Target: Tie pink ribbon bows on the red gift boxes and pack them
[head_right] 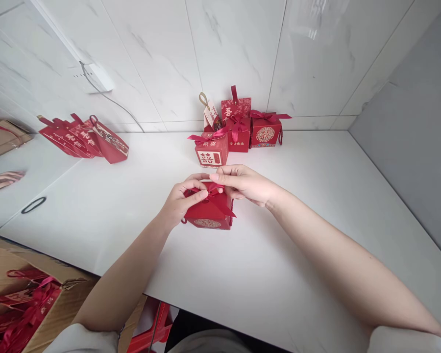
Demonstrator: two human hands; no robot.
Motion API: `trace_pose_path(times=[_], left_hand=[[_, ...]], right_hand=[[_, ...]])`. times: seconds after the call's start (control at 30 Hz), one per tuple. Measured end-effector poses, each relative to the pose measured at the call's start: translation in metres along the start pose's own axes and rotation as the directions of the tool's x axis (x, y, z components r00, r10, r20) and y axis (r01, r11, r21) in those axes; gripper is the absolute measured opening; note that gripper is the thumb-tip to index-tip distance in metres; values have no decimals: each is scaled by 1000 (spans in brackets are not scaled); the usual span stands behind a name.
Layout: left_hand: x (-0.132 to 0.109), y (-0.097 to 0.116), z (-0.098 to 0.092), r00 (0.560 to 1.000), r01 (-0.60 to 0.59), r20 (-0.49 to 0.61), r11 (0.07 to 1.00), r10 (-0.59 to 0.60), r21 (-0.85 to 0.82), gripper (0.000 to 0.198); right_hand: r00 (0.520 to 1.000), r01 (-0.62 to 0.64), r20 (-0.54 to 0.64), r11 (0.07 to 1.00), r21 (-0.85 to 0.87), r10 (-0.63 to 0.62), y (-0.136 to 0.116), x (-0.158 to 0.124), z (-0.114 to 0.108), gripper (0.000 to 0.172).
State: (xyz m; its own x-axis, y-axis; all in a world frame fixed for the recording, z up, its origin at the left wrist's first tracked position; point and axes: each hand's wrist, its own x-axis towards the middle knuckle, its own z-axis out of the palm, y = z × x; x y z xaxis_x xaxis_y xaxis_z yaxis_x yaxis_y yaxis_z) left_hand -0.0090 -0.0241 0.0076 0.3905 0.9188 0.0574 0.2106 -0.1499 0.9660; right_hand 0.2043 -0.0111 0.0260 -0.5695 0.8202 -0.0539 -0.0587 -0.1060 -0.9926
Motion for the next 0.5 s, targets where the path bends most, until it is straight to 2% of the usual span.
trace_pose_path(times=[0.13, 0.33, 0.4, 0.5], left_hand=[[1, 2, -4, 995, -13, 99, 997, 6, 75, 19], [-3, 9, -15, 991, -91, 118, 967, 64, 239, 17], [-4, 12, -23, 993, -116, 46, 963, 108, 242, 20], [-6, 16, -34, 965, -57, -224, 948, 132, 313, 28]], right_hand=[[1000, 31, 8, 991, -131, -30, 2, 0, -3, 45], [990, 113, -50, 949, -296, -134, 0, -4, 3, 36], [987, 113, -70, 928, -356, -147, -2, -6, 4, 34], [982, 78, -120, 887, -456, -149, -8, -11, 2, 33]])
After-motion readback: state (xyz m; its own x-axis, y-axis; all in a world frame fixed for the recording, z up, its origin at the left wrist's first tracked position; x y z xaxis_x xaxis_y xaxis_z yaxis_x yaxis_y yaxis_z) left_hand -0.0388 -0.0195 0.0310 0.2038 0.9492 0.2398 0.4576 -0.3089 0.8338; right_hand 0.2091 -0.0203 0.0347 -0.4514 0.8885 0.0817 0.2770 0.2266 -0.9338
